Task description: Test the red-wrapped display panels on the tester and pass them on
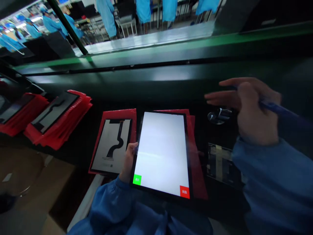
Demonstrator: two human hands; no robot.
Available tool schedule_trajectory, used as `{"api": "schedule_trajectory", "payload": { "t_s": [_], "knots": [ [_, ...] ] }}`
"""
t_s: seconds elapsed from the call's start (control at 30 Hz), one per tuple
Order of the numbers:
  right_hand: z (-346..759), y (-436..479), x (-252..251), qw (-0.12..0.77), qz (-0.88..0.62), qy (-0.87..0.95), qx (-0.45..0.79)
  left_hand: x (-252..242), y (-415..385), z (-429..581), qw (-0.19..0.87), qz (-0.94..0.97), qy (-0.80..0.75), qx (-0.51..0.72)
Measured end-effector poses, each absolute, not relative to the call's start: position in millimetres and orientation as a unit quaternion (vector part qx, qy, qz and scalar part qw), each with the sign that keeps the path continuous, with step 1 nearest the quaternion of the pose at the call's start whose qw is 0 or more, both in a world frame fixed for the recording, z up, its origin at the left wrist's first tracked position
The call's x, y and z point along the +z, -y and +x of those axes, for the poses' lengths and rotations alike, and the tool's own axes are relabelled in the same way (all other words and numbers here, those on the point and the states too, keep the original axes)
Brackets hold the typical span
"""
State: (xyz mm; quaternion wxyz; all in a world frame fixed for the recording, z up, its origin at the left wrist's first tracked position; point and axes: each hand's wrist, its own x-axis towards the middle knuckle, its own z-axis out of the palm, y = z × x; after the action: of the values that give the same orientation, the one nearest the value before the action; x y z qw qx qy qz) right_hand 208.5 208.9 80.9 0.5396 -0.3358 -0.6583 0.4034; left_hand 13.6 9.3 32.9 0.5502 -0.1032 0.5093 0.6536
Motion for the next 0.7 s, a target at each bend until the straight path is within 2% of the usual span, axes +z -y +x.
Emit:
{"api": "schedule_trajectory", "payload": {
  "t_s": [0.07,0.23,0.33,0.5,0.6,0.7],
  "knots": [
    [209.2,-188.9,89.0,0.529,-0.291,0.722,0.338,34.0,-8.6,12.0,0.553,-0.126,-0.500,0.654],
    [184.0,-134.1,77.1,0.298,-0.070,0.936,0.174,33.6,-6.9,15.0,0.605,-0.134,-0.448,0.644],
    [167.2,-113.5,54.7,0.232,-0.035,0.967,0.097,31.4,-3.2,13.9,0.631,-0.126,-0.411,0.646],
    [176.7,-102.6,33.0,0.282,-0.026,0.958,0.043,31.7,-0.5,7.6,0.636,-0.165,-0.400,0.639],
    [197.2,-101.8,40.7,0.300,-0.041,0.952,0.044,33.6,-4.4,8.3,0.625,-0.154,-0.418,0.641],
    [225.8,-103.8,54.4,0.358,-0.114,0.925,0.063,36.2,-9.5,10.8,0.600,-0.153,-0.459,0.637]
  ]
}}
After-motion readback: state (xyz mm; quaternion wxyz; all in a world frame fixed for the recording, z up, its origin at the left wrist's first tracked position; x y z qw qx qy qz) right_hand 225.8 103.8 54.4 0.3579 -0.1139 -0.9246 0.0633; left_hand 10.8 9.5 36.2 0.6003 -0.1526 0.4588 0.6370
